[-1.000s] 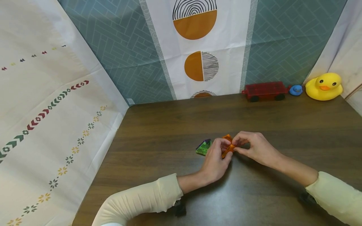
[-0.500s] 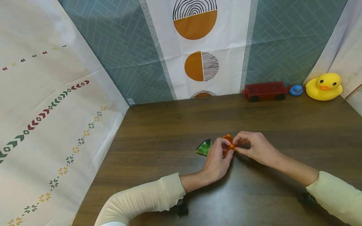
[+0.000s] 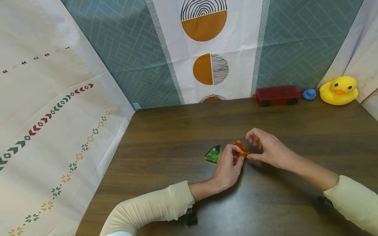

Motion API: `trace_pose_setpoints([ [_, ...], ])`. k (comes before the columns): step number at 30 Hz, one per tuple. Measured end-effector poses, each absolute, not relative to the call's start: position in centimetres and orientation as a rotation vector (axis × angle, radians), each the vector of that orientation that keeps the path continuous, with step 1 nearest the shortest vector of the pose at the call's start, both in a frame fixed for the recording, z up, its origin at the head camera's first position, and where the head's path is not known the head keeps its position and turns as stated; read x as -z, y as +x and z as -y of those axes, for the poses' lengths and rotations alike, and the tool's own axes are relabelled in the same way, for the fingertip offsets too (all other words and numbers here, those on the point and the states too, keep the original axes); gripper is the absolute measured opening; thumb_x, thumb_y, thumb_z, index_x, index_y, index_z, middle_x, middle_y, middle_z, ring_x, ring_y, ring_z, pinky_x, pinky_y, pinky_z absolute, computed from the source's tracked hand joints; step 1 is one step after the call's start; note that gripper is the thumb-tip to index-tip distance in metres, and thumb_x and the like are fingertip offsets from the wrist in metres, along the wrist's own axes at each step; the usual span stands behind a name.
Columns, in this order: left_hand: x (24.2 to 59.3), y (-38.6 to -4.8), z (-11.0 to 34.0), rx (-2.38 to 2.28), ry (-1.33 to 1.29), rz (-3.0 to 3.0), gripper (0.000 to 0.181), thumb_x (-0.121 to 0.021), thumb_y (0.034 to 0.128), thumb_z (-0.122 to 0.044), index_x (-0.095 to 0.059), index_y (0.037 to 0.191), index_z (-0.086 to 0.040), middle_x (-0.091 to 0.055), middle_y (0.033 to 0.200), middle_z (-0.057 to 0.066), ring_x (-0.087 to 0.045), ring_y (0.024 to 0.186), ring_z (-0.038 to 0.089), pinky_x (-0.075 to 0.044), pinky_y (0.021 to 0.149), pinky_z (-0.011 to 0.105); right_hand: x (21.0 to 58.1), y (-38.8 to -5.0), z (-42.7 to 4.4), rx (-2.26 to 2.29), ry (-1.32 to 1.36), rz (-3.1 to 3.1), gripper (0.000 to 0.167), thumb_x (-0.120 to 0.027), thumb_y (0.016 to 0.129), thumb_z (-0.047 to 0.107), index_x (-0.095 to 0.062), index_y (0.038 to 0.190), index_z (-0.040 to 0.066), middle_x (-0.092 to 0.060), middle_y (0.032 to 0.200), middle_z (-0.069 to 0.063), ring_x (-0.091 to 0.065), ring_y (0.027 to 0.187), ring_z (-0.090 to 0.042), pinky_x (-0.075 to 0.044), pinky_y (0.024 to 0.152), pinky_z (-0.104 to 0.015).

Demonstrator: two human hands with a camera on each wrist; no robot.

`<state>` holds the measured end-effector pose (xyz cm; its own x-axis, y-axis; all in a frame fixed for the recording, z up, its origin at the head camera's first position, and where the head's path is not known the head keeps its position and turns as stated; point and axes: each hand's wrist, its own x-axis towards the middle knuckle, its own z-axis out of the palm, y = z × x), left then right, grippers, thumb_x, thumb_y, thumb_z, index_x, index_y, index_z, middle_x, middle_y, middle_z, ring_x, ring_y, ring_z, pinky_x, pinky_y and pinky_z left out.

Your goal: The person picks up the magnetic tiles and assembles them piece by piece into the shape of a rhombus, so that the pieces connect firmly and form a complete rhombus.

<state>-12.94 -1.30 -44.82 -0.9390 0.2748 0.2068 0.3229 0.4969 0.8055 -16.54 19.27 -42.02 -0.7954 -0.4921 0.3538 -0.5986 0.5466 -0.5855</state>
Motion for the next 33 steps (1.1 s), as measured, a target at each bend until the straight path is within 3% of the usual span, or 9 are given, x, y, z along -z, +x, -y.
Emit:
trace_pose_setpoints([
  [3,44.9,-13.0,1.3,1.449,-0.536,2.674,0.018,-0.069,0.1039,-0.008,-0.057,0.117,-0.011,-0.065,0.115,0.004,-0.063,0.104,0.011,-0.053,0.093,0.024,41.8,-17.0,-19.4,-1.159,0.995,2.627,0.079,-0.097,0.076,0.003,-0.054,0.142,0.005,-0.065,0.133,-0.015,-0.066,0.11,-0.03,-0.06,0.084,-0.047],
  [7,44.9,-12.9,1.2,1.437,-0.537,2.684,0.018,-0.069,0.1046,-0.01,-0.057,0.118,-0.011,-0.064,0.115,0.004,-0.062,0.105,0.012,-0.052,0.093,0.025,42.2,-17.7,-19.3,-1.311,1.131,2.642,0.089,-0.092,0.082,0.004,-0.046,0.158,0.007,-0.051,0.159,-0.015,-0.055,0.137,-0.039,-0.053,0.102,-0.058],
  [15,44.8,-12.9,1.2,1.439,-0.544,2.689,0.019,-0.069,0.1049,-0.01,-0.056,0.119,-0.011,-0.063,0.115,0.003,-0.062,0.105,0.012,-0.052,0.093,0.025,43.3,-18.7,-19.3,-1.634,1.26,2.671,0.08,-0.083,0.092,0.004,-0.044,0.161,0.01,-0.042,0.166,-0.014,-0.038,0.151,-0.045,-0.032,0.116,-0.069],
  [20,44.9,-12.9,1.3,1.442,-0.54,2.682,0.019,-0.069,0.1046,-0.009,-0.056,0.119,-0.012,-0.063,0.115,0.003,-0.061,0.104,0.011,-0.052,0.092,0.025,43.7,-19.2,-19.3,-1.766,1.32,2.633,0.068,-0.079,0.094,0.0,-0.048,0.154,0.002,-0.039,0.166,-0.021,-0.035,0.151,-0.047,-0.028,0.116,-0.071],
  [23,44.9,-13.0,1.2,1.447,-0.537,2.684,0.019,-0.069,0.1047,-0.009,-0.056,0.119,-0.012,-0.063,0.115,0.003,-0.062,0.106,0.011,-0.052,0.094,0.025,44.0,-19.4,-19.3,-1.822,1.321,2.629,0.06,-0.077,0.095,-0.001,-0.051,0.149,0.003,-0.039,0.166,-0.022,-0.038,0.15,-0.046,-0.031,0.116,-0.067],
  [27,44.9,-13.0,1.2,1.448,-0.53,2.687,0.02,-0.069,0.1046,-0.009,-0.056,0.119,-0.012,-0.064,0.116,0.004,-0.063,0.109,0.012,-0.053,0.096,0.025,44.4,-19.5,-19.3,-1.872,1.308,2.628,0.054,-0.076,0.096,-0.001,-0.054,0.145,0.008,-0.041,0.165,-0.022,-0.044,0.147,-0.043,-0.041,0.118,-0.039],
  [30,44.9,-13.0,1.2,1.456,-0.522,2.688,0.02,-0.069,0.1045,-0.008,-0.056,0.119,-0.012,-0.064,0.117,0.004,-0.064,0.11,0.013,-0.053,0.097,0.025,44.6,-19.5,-19.2,-1.903,1.311,2.621,0.054,-0.074,0.097,-0.002,-0.055,0.145,0.01,-0.042,0.164,-0.023,-0.045,0.146,-0.042,-0.04,0.112,-0.021],
  [33,44.9,-13.0,1.3,1.47,-0.518,2.692,0.02,-0.069,0.1047,-0.009,-0.056,0.12,-0.012,-0.063,0.117,0.004,-0.063,0.11,0.012,-0.053,0.098,0.025,44.7,-19.5,-19.2,-1.915,1.324,2.619,0.054,-0.072,0.098,-0.002,-0.054,0.147,0.011,-0.041,0.165,-0.022,-0.045,0.146,-0.042,-0.04,0.111,-0.019],
])
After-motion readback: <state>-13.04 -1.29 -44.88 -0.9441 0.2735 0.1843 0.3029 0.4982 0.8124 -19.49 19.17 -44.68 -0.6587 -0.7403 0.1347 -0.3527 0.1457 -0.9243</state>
